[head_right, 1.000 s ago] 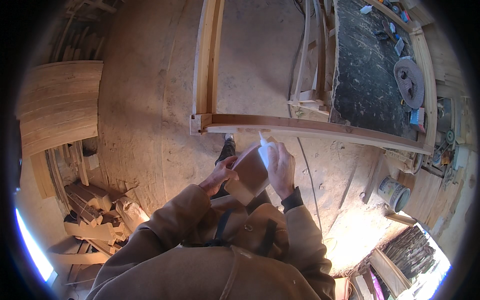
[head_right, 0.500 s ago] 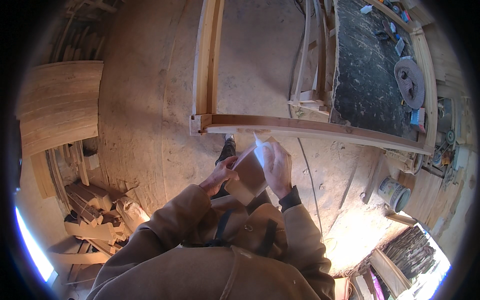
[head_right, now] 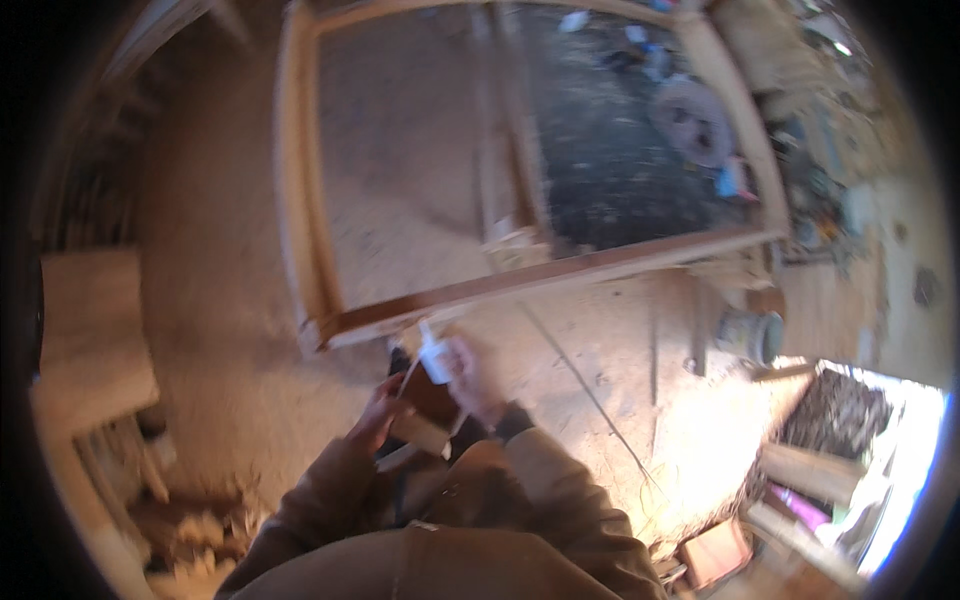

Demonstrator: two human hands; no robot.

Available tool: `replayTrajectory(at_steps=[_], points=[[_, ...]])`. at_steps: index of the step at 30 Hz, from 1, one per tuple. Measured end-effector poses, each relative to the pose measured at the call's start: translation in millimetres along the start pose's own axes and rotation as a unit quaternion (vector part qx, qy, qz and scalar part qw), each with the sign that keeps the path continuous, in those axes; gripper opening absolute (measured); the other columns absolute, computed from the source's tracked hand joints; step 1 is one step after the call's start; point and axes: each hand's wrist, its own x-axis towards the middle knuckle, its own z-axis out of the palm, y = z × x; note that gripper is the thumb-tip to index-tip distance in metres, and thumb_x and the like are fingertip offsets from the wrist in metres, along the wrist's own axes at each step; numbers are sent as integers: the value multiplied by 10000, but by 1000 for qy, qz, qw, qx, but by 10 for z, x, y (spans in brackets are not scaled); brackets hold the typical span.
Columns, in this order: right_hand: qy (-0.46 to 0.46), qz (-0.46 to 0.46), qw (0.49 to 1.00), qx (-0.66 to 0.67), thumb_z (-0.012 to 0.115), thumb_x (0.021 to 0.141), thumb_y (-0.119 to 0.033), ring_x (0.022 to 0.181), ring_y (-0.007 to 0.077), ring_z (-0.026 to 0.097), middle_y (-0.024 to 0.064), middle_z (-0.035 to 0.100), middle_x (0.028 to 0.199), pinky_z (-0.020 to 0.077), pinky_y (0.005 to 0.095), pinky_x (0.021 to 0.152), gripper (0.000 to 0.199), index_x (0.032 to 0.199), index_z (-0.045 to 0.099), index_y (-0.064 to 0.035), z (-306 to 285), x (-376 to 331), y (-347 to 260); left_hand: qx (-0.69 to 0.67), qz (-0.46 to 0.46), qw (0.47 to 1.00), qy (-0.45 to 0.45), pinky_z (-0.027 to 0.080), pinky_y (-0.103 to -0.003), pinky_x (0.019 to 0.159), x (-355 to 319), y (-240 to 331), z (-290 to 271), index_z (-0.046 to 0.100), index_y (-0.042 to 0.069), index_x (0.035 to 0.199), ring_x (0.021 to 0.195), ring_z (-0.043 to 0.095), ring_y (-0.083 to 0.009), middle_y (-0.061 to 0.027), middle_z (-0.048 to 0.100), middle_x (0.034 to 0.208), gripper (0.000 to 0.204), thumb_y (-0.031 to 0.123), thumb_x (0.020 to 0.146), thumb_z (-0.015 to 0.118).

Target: The person uses a yellow power drill to fasten a wooden frame on a workbench, then applies glue from a small bottle into the frame's joints. The person handles the frame and glue bottle while working in a cluttered workshop.

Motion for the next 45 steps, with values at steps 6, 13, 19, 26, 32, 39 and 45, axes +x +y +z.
replayTrajectory(at_steps=[6,13,19,26,32,39,45], points=[[97,-57,992,56,691,871,-52,908,225,606,107,631,974,486,331,827,255,1117,636,-10,-32,-286,137,-3,19,997,-73,468,-326,973,117,25,41,578,17,1297,1134,587,-220,-96,636,1197,632,27,667,621],[168,-64,965,-193,602,837,-23,867,451,612,215,588,1002,508,509,716,142,969,550,-28,-155,-576,313,28,-25,993,-113,513,-314,914,391,-174,193,575,30,1305,1087,622,-200,-81,639,1190,511,43,795,594],[163,20,948,-273,583,846,-52,1017,425,610,218,587,1168,498,524,824,283,1126,546,-45,-316,-795,540,325,203,903,-197,562,-371,909,739,-468,133,592,20,1288,1016,681,-239,-104,684,1154,475,21,814,563],[247,-1,930,-271,618,783,-20,942,452,631,240,611,1082,523,530,791,336,1104,525,0,-526,-1014,691,305,161,908,-237,565,-383,885,1257,-1052,40,620,16,1225,980,686,-260,-118,692,1090,407,24,822,562],[264,63,928,-256,582,815,-39,908,460,647,240,622,1109,529,542,769,325,1131,514,-4,-731,-1125,733,294,82,900,-312,506,-371,747,1438,-1037,304,635,59,1104,896,621,-248,-115,600,990,354,-18,761,588],[327,47,910,-250,559,848,-51,868,463,661,238,633,1114,534,550,739,297,1138,510,-4,-894,-1202,770,107,-171,969,-143,481,-273,568,844,-557,1110,640,78,1042,651,584,-133,-15,575,803,231,69,811,625],[254,75,925,-272,564,854,-61,888,431,672,228,646,1067,545,527,732,233,1080,563,-9,-1039,-1258,874,110,-167,974,-107,475,-268,548,683,-408,1432,640,114,1026,654,601,-131,-9,610,803,202,78,828,615]])
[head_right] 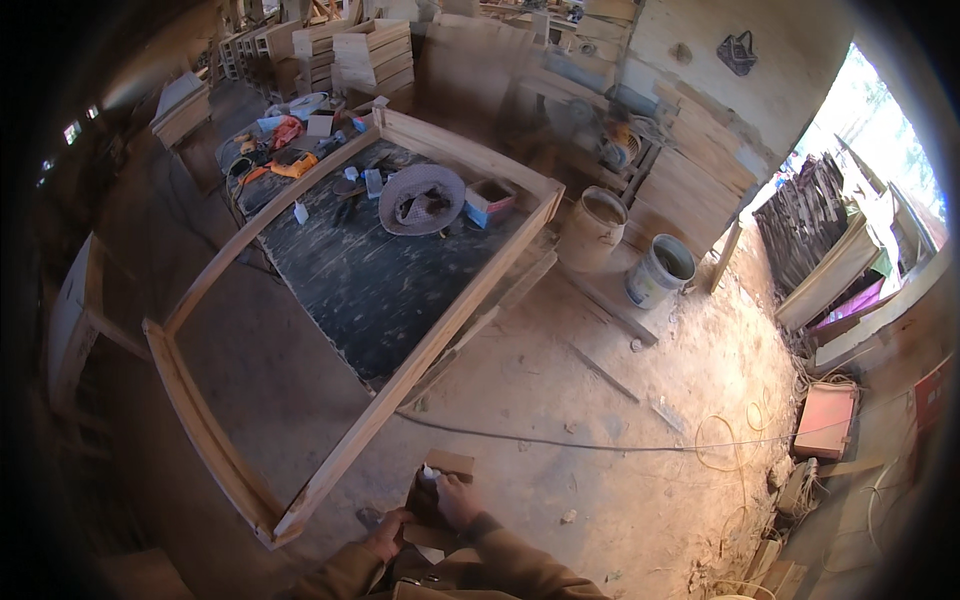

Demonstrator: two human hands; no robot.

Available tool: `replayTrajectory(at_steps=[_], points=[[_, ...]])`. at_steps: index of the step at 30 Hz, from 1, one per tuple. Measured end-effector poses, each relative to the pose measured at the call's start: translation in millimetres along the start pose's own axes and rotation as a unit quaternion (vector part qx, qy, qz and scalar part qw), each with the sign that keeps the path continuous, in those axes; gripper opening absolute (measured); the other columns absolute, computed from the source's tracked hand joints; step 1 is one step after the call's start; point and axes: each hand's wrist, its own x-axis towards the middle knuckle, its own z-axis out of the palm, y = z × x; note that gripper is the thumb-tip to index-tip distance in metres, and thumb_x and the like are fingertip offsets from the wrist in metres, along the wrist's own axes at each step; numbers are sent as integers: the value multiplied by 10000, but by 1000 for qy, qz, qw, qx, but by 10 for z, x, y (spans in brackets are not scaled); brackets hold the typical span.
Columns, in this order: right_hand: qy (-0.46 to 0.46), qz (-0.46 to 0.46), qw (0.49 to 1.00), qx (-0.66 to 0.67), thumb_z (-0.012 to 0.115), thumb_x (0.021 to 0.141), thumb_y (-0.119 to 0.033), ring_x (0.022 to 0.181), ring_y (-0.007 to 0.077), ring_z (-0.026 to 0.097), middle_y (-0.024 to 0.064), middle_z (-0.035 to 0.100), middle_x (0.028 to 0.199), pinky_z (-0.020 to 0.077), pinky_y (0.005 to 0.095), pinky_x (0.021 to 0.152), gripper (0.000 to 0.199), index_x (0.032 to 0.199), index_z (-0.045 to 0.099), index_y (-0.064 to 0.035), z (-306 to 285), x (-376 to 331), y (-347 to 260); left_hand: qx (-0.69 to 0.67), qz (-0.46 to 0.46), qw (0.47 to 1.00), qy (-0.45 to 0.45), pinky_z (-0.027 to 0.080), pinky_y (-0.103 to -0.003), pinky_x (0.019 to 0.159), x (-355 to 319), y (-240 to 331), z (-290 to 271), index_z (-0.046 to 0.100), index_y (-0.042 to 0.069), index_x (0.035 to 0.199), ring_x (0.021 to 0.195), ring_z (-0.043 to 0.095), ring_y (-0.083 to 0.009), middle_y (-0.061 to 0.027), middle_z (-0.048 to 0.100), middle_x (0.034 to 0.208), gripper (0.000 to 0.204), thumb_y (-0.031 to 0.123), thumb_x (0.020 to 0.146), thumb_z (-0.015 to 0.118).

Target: The person uses a yellow power drill to fasten a wooden frame on a workbench, then applies glue from a small bottle into the frame's joints. The person handles the frame and glue bottle while working in a cluttered workshop.

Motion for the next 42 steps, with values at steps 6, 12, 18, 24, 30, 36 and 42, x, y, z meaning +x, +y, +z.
replayTrajectory(at_steps=[6,12,18,24,30,36,42], points=[[-198,33,979,-39,534,928,-164,881,360,709,192,710,979,564,475,757,217,892,705,-35,58,-47,47,95,-47,994,0,549,-381,769,172,77,-118,638,71,1006,840,645,-213,-72,658,915,176,96,833,612],[-43,-63,994,-80,551,922,-244,818,333,702,145,682,888,558,476,709,173,870,649,-111,442,-22,372,145,8,989,-7,470,-306,567,168,306,352,663,93,930,644,582,-146,-30,605,765,136,96,794,670],[-90,-6,996,-20,614,933,-363,976,284,699,181,704,1071,542,441,788,311,1082,680,-98,832,166,479,186,-10,982,-17,433,-302,551,106,392,580,644,109,900,619,539,-138,-17,562,725,111,100,792,670],[-110,-50,991,-52,585,905,-326,845,335,720,145,725,955,569,473,721,236,932,720,-134,62,-217,142,189,-11,982,-13,397,-297,534,-136,360,577,625,125,869,595,495,-131,-3,518,685,94,104,789,670],[-125,-77,986,-80,586,912,-440,902,296,694,79,709,934,525,482,709,311,979,710,-162,-341,-337,-120,194,-24,981,3,360,-292,518,-518,340,691,606,141,838,571,452,-123,11,475,644,89,109,786,670],[-184,-27,979,-84,575,914,-466,983,314,678,102,701,1015,505,493,801,374,981,684,-114,-174,-277,-147,170,-34,985,11,253,-281,469,-855,470,842,592,181,808,517,351,-78,44,391,604,88,149,807,674],[-191,-63,975,-96,576,919,-454,965,341,683,126,700,1034,517,500,818,366,992,697,-116,-257,-304,-293,124,-46,991,10,265,-268,470,-885,385,700,621,159,912,528,364,-56,58,431,626,70,163,847,649]])
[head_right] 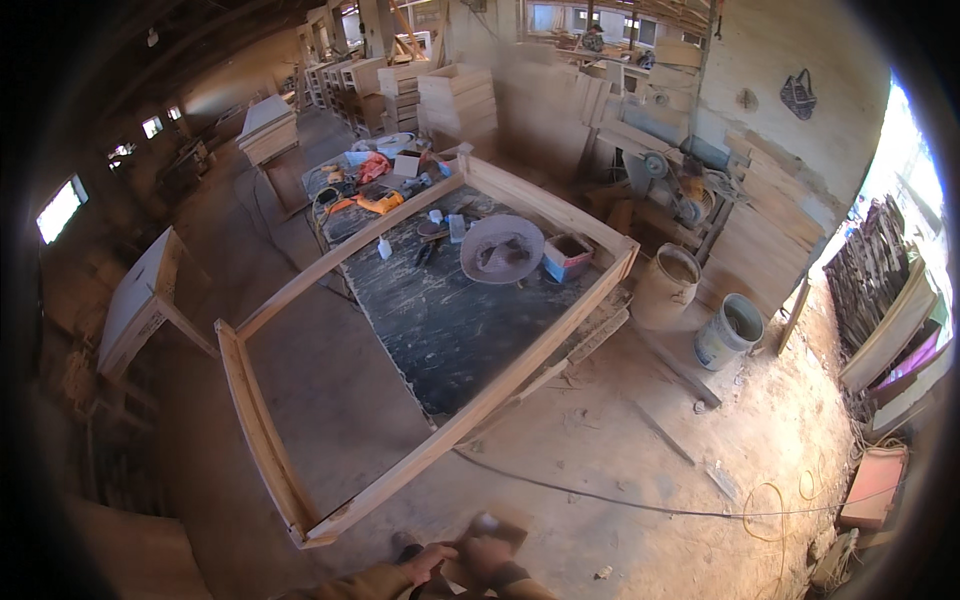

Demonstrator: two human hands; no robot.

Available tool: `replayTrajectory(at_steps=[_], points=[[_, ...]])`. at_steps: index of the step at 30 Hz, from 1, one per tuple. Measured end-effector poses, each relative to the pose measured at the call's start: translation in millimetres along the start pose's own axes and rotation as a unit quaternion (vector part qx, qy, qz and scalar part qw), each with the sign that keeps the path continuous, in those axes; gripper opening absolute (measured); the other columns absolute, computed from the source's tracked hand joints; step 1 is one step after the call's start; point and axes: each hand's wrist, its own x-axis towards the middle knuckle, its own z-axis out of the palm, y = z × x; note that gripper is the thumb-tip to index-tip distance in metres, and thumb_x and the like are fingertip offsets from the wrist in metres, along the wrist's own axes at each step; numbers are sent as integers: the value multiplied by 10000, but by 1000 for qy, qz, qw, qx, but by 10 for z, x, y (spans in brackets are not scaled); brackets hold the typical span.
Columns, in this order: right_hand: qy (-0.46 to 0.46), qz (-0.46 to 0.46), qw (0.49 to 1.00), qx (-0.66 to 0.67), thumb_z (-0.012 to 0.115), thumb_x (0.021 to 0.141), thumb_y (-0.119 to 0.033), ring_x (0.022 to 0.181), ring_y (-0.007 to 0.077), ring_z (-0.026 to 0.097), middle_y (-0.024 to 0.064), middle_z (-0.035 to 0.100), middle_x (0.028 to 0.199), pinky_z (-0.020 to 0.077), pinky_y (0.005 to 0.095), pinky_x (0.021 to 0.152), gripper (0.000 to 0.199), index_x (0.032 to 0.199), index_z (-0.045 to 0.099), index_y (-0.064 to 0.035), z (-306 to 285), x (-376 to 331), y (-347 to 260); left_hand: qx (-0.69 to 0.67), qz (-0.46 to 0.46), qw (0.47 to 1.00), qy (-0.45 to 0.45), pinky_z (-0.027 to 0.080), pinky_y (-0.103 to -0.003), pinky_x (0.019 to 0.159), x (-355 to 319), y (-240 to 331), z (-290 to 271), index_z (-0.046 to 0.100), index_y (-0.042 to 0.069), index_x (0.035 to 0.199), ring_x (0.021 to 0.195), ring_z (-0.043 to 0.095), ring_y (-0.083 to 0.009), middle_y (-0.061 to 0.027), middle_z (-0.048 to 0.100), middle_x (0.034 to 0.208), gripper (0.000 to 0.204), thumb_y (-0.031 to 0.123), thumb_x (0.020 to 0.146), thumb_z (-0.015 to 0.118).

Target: The person uses a yellow power drill to fasten a wooden frame on a workbench, then applies glue from a small bottle into the frame's joints. The person handles the frame and glue bottle while working in a cluttered workshop.

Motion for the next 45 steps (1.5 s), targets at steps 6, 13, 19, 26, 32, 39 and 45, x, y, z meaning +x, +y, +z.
replayTrajectory(at_steps=[6,13,19,26,32,39,45], points=[[-45,-12,998,32,571,927,-404,970,349,686,134,704,1032,527,495,825,323,1019,692,-119,-174,-57,-120,-33,14,999,-29,493,-302,583,524,-425,-396,653,68,1005,656,607,-144,-33,643,800,175,118,838,648],[27,-55,998,21,573,916,-339,935,331,684,125,699,976,526,481,786,242,951,657,-114,475,187,36,-31,29,999,-13,524,-320,630,509,-524,-518,666,52,992,696,648,-179,-58,666,818,180,90,817,660],[15,-63,998,10,568,915,-337,918,325,672,119,692,961,510,486,770,243,941,631,-104,708,272,126,-2,20,1000,-1,518,-315,634,356,-385,-460,672,42,994,715,645,-172,-57,660,815,194,77,804,672],[88,-92,992,3,559,919,-356,915,333,667,122,689,950,496,493,758,265,945,636,-104,876,253,238,68,16,997,23,290,-280,443,172,-216,-272,630,119,1021,498,419,-91,16,507,647,186,113,835,630],[45,-47,998,4,575,911,-414,937,330,657,128,687,975,474,493,791,326,951,657,-101,750,263,205,28,32,999,11,312,-252,433,338,-302,-272,644,86,1081,491,439,-73,19,553,675,241,109,843,624],[-36,-47,998,29,604,895,-498,918,363,652,143,685,996,464,516,796,402,986,675,-112,219,182,-132,12,25,999,16,461,-281,618,387,-484,-516,668,51,1106,719,599,-122,-31,668,894,278,130,841,647],[-71,-55,996,-6,568,886,-288,919,380,636,152,666,996,438,549,820,200,933,637,-107,111,233,-529,-22,73,996,50,384,-268,562,282,-721,-774,662,77,1170,674,539,-92,-22,647,909,339,141,838,634]])
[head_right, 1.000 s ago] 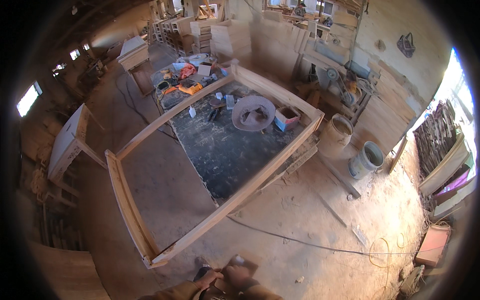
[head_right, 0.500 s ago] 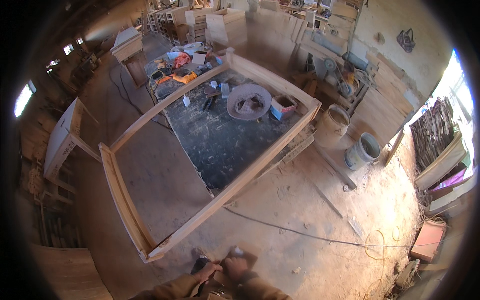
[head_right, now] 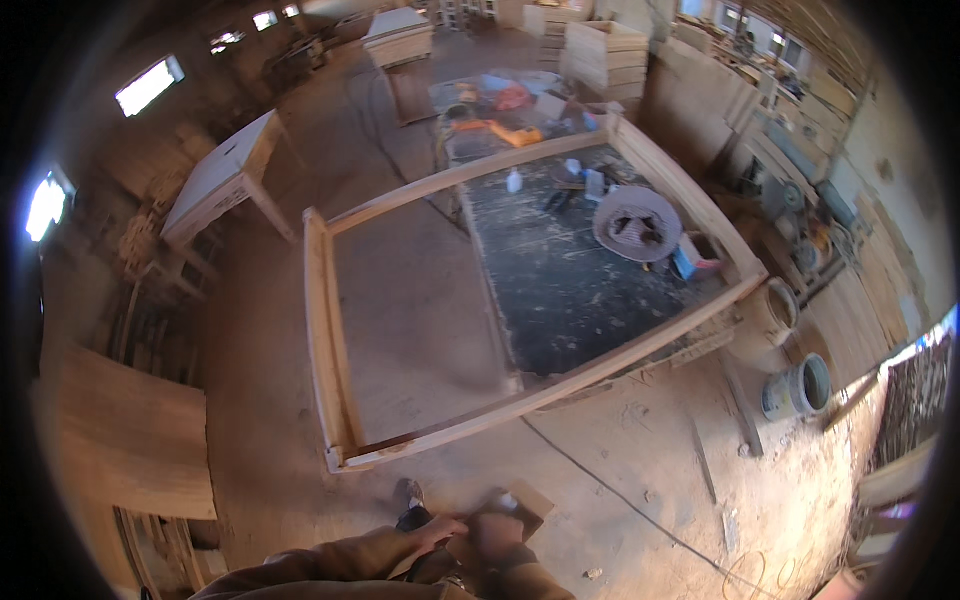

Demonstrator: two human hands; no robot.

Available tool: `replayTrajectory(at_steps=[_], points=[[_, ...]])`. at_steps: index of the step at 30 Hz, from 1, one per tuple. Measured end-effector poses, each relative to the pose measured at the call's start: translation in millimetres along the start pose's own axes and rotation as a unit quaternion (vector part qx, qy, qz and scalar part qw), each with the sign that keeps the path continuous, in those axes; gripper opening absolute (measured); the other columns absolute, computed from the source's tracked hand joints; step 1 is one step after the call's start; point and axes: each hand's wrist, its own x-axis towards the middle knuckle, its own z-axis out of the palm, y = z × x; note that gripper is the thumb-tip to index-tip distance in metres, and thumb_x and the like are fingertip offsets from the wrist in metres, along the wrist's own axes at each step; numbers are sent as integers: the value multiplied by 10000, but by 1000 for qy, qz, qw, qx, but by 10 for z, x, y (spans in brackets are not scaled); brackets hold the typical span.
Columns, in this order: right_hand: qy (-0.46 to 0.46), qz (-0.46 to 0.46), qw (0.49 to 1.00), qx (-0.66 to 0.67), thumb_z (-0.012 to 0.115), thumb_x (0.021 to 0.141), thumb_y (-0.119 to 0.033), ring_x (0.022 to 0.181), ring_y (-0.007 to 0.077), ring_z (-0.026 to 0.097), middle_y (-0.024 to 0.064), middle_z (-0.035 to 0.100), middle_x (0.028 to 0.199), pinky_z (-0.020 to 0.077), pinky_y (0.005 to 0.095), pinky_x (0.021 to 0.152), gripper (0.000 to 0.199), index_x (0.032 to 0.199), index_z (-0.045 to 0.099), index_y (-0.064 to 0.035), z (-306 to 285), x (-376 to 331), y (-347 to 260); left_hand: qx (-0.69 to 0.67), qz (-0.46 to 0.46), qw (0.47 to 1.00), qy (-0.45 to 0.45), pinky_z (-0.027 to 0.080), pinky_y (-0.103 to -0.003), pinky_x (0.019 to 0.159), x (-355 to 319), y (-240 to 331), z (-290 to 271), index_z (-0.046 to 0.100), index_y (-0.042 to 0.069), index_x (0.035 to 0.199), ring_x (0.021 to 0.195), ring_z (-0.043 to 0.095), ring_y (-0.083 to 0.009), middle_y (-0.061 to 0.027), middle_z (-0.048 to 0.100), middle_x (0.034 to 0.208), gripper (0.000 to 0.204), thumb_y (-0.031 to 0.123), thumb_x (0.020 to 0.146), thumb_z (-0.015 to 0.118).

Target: The person uses a yellow power drill to fasten a wooden frame on a workbench, then applies glue from a small bottle into the frame's joints. The person handles the frame and glue bottle while working in a cluttered workshop.

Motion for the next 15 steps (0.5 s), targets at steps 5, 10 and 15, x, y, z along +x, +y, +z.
replayTrajectory(at_steps=[5,10,15], points=[[-5,-25,998,-52,572,863,-233,898,384,628,151,654,953,435,558,794,156,929,636,-106,211,157,-336,49,74,996,4,354,-242,531,-247,-156,-414,657,120,1267,699,538,-79,-9,638,1013,450,134,817,628],[-32,-50,994,-89,556,865,-204,922,389,629,151,655,942,448,552,801,139,928,640,-113,609,371,-853,-49,54,997,23,477,-318,730,-378,-606,-992,651,126,1294,971,591,-144,-33,633,1172,497,163,799,654],[-66,-111,984,-126,552,869,-183,917,388,638,143,664,941,470,541,785,127,917,640,-106,1154,620,-1608,22,222,975,-12,482,-339,833,-556,-1208,-1909,619,122,1329,1066,596,-171,-40,653,1186,518,136,812,638]])
